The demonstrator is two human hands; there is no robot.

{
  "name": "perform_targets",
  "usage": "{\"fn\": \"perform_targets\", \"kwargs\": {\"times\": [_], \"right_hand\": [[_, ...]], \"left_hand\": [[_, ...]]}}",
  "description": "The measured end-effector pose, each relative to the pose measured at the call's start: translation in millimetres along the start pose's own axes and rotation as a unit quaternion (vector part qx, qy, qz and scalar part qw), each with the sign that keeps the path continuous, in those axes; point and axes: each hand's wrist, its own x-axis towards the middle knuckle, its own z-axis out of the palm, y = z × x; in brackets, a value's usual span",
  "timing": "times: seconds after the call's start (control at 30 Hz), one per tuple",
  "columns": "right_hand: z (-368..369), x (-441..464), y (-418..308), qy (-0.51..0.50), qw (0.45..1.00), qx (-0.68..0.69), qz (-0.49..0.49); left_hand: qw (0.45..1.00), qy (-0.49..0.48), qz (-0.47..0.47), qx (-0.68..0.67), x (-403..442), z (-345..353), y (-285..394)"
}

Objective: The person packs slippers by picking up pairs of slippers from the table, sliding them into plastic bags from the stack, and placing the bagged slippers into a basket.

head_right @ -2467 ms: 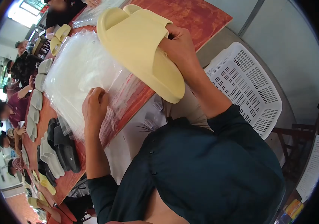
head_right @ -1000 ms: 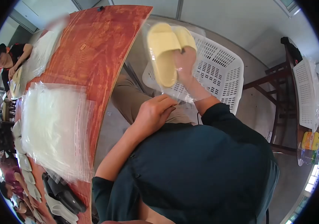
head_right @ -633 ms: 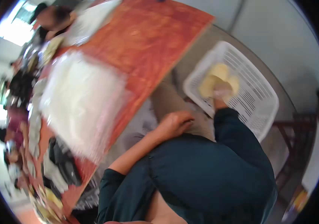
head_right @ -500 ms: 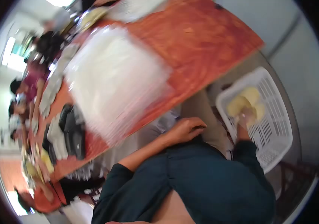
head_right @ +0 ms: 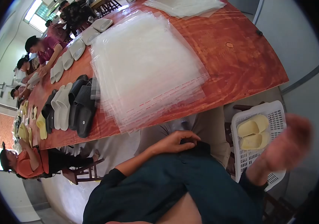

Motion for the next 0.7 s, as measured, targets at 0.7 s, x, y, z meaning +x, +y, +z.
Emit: {"fn": "perform_targets", "kwargs": {"times": [0.7], "right_hand": [[63.5,114.1,-183.6,0.079,0.896,0.126,-0.418]], "left_hand": [[0.989,0.134,-0.029,-0.051,-52.0,-8.1,-34.1]]}}
